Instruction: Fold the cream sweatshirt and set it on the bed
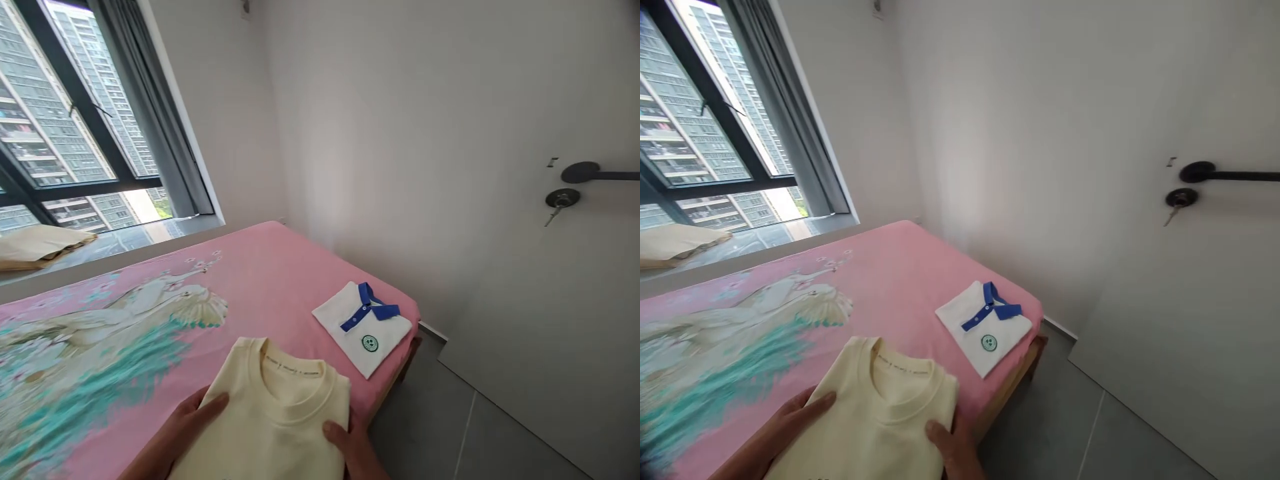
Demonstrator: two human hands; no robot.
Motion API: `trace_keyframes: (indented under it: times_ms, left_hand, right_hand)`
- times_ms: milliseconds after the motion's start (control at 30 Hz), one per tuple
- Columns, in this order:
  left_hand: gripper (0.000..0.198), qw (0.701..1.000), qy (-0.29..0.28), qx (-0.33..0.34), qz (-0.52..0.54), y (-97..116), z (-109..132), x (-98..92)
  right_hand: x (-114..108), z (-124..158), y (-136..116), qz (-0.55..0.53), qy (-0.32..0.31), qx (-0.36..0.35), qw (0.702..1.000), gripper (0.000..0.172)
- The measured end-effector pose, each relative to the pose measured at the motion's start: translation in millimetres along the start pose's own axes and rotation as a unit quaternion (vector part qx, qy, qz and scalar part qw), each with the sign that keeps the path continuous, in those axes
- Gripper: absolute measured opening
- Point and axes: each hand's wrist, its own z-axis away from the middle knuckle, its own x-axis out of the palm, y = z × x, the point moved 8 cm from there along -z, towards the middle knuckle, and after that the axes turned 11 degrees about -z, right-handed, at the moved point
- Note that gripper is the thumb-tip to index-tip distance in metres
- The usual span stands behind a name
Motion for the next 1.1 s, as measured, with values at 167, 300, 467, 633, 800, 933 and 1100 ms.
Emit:
trace_keyframes:
  times_ms: [167,300,467,633,800,933,1100]
  left_hand:
    - [0.067,0.976,-0.161,0.095,-0.108,121.1,-50.7,113.6]
    - [0.061,0.946,-0.207,0.149,-0.199,198.7,-96.9,178.1]
    - [0.046,0.927,-0.180,0.196,-0.264,255.7,-160.1,230.6]
    - [0.032,0.914,-0.097,0.170,-0.354,227.5,-220.7,258.4]
    - [0.039,0.897,-0.082,0.157,-0.405,192.9,-236.1,256.7]
    - [0.044,0.882,-0.045,0.187,-0.430,201.3,-232.5,249.1]
    - [0.048,0.872,-0.010,0.198,-0.448,194.1,-232.2,251.6]
  right_hand:
    - [-43.0,-18.5,-107.4,0.007,0.087,-0.062,0.994,0.081]
    - [-67.2,-42.0,-167.6,-0.001,0.137,-0.112,0.984,0.087]
    - [-99.0,-77.7,-206.4,0.021,0.201,-0.167,0.965,0.087]
    - [-151.4,-107.4,-201.7,0.069,0.258,-0.148,0.952,0.090]
    - [-163.6,-107.2,-201.2,0.114,0.263,-0.136,0.948,0.081]
    - [-151.9,-106.7,-214.7,0.111,0.263,-0.163,0.944,0.084]
    - [-160.8,-114.2,-220.9,0.142,0.266,-0.163,0.940,0.084]
